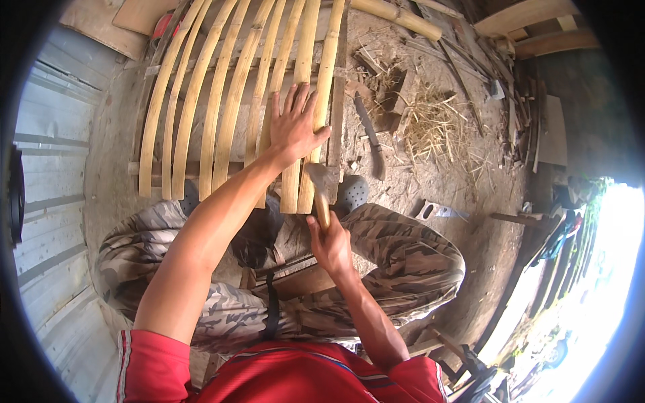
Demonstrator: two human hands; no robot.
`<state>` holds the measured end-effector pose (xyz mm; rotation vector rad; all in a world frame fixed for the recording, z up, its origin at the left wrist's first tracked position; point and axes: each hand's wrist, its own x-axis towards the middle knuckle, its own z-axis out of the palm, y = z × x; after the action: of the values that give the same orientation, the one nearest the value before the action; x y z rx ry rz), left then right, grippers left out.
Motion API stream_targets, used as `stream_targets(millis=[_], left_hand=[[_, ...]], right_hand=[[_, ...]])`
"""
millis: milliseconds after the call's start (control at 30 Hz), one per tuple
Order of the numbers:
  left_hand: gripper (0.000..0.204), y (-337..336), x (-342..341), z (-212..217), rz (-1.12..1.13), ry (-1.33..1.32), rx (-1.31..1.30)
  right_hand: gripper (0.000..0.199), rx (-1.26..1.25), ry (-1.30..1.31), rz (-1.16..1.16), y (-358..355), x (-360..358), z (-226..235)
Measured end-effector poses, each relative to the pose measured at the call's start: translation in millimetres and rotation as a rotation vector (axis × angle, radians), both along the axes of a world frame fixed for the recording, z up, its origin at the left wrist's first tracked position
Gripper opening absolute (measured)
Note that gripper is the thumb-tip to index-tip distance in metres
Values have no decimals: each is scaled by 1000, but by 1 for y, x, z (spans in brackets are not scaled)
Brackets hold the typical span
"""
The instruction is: The person sits on the floor and uses a hammer to drive nails into a bamboo slat structure. They repeatedly position nails and strike them to secure the bamboo pieces together.
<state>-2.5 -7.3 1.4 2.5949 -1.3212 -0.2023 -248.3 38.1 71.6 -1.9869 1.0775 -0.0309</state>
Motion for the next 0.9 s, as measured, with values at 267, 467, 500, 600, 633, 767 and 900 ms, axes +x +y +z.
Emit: stream_targets(millis=[267, 467, 500, 600, 633, 767, 900], left_hand=[[92, 3, 2, 0, 5, 0, -14], [93, 4, 3, -2, 10, -2, -22], [93, 2, 2, 0, 1, -4, -6], [93, 5, 3, 0, 17, -5, -56], [92, 4, 3, 1, 8, 2, -32], [91, 3, 4, 2, -3, 15, 5], [90, 5, 5, -1, 4, 8, -16]], right_hand=[[58, 27, -7, -37, 4, -11, -15], [54, 36, -265, 8, 1, -7, 5], [54, 21, -182, 2, 3, -8, -1], [53, 28, 58, -27, 6, -6, -13], [53, 59, 65, -61, 6, -9, -14], [57, 99, 55, -93, 9, -18, -13], [57, 42, 22, -46, 1, 3, 8]])
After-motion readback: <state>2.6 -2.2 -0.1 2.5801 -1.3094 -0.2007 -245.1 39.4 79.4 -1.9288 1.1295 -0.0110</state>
